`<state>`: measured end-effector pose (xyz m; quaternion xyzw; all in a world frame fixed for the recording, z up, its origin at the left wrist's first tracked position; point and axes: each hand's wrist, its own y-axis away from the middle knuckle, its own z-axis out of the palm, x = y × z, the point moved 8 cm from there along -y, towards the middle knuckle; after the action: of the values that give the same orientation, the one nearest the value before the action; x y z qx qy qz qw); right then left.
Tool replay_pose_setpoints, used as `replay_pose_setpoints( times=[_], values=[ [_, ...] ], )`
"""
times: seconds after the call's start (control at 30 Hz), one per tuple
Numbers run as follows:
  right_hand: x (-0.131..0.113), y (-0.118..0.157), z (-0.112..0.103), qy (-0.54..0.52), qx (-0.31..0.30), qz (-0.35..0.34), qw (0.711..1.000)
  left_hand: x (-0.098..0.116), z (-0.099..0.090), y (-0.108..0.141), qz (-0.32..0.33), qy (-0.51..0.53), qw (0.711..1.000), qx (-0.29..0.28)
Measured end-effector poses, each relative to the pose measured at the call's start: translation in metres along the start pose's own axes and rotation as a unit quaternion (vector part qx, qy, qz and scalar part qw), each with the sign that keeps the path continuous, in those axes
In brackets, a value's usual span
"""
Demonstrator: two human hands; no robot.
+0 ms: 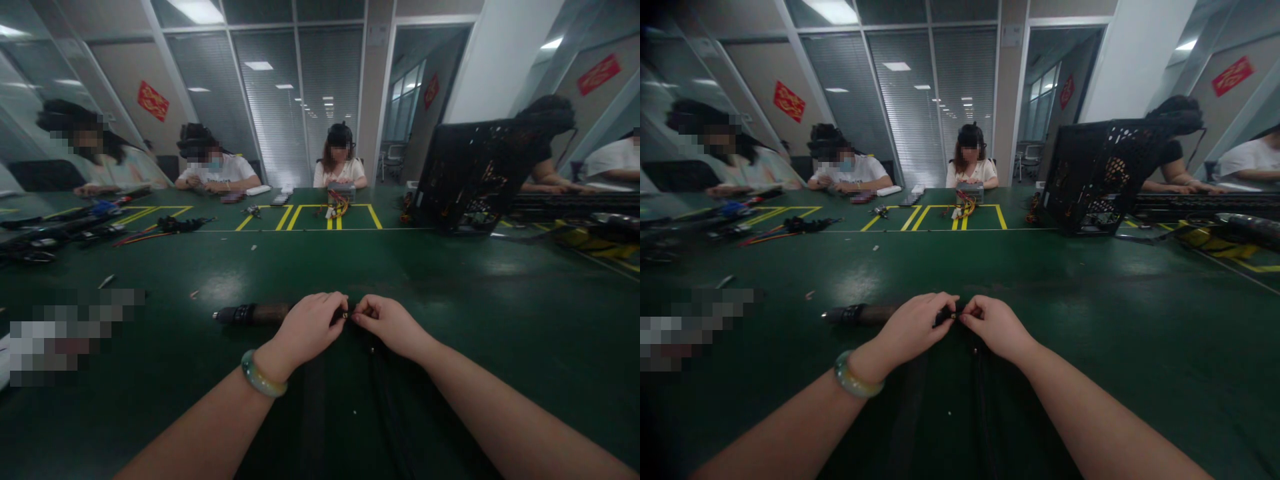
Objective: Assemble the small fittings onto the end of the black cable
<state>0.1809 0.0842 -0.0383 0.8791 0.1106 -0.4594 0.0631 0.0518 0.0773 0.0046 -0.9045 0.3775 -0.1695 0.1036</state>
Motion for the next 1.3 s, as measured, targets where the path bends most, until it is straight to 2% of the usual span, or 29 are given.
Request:
replay_pose_setpoints(
  times=[0.17, 0.47, 1.3],
  values=[
    [-0.0021, 0.0007, -0.0009, 0.0, 0.001, 0.001, 1.0, 0.001, 0.0003, -0.0001, 0.013, 0.008, 1.0, 0.002],
    [-0.0013, 0.001, -0.0006, -0.003, -0.006, 0.005, 1.0, -0.0044, 0.0025, 0.0006, -0.008, 0.02, 1.0, 0.004],
    [-0.0014, 0.0004, 0.0002, -0.006, 0.0, -0.004, 1.0, -0.0035, 0.0031, -0.0008, -0.004, 0.019, 1.0, -0.003]
  ],
)
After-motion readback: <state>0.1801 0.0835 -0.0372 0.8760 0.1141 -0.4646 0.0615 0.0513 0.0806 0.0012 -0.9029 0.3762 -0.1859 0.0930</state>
